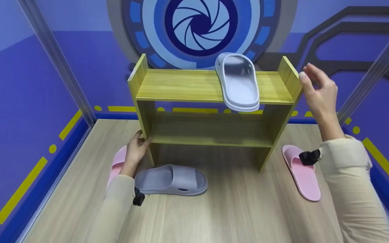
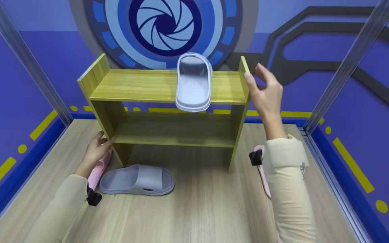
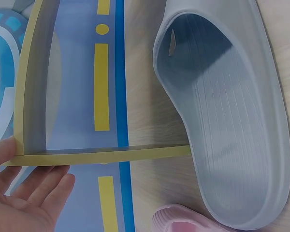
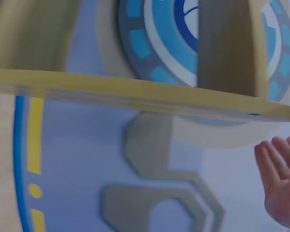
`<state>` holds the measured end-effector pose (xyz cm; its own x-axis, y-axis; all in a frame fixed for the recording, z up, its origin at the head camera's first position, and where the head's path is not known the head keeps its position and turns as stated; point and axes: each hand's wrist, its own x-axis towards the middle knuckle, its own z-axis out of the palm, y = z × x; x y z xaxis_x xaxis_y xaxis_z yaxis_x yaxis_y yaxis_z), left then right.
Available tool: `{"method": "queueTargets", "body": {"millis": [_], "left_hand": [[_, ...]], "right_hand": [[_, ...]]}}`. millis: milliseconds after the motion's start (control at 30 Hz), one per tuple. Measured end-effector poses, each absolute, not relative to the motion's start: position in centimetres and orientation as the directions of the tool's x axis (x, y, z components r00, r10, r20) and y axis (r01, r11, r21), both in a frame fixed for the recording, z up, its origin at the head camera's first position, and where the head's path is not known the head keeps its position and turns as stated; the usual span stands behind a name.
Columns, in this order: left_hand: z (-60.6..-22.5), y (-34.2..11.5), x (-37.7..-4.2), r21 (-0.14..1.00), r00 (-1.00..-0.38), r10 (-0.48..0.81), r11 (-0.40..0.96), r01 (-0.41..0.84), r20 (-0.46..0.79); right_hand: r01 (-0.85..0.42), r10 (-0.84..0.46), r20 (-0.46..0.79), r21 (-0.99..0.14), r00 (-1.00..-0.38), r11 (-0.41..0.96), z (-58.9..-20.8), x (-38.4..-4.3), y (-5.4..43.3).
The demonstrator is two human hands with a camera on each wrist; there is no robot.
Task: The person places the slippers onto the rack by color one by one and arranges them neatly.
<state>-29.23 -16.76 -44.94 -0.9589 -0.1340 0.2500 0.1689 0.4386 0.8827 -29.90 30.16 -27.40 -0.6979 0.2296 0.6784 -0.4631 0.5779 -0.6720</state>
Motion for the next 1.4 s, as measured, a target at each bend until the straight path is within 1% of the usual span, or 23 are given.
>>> {"method": "queueTargets", "body": {"millis": [167, 333, 433, 633, 767, 933, 1133, 1400], "left_hand": [[-44.9, -16.7, -29.3, 0.886, -0.960, -0.125, 0.430, 0.174, 0.250], [-44.9, -16.6, -29.4, 0.884, -0.960, -0.125, 0.433, 0.175, 0.251], [-45.0, -16.6, -29.5, 0.887, -0.962, -0.126, 0.431, 0.166, 0.241], [-45.0, -16.6, -29.5, 0.891, -0.964, -0.129, 0.426, 0.157, 0.232], [-44.9, -16.7, -29.5, 0.894, -0.964, -0.123, 0.417, 0.167, 0.237], [-44.9, -16.7, -29.5, 0.895, -0.961, -0.120, 0.409, 0.180, 0.248], [-45.0, -16.8, -29.4, 0.894, -0.961, -0.131, 0.415, 0.169, 0.242], [-45.3, -16.7, -29.2, 0.905, -0.957, -0.142, 0.385, 0.183, 0.254]], "right_hand": [[-0.481, 0.205, 0.622, -0.740, -0.756, 0.471, -30.4, -28.9, 30.0], [-0.469, 0.186, 0.586, -0.770, -0.789, 0.433, -33.2, -27.6, 28.7], [-0.443, 0.189, 0.555, -0.791, -0.810, 0.423, -35.3, -27.5, 28.5], [-0.355, 0.174, 0.451, -0.844, -0.875, 0.403, -38.7, -27.2, 28.5], [-0.287, 0.164, 0.383, -0.861, -0.909, 0.420, -40.7, -27.1, 28.6], [-0.283, 0.149, 0.385, -0.845, -0.911, 0.453, -42.6, -27.0, 28.7], [-0.320, 0.125, 0.423, -0.819, -0.897, 0.476, -43.4, -27.0, 28.6], [-0.404, 0.134, 0.514, -0.787, -0.847, 0.467, -44.0, -27.3, 28.6]]}}
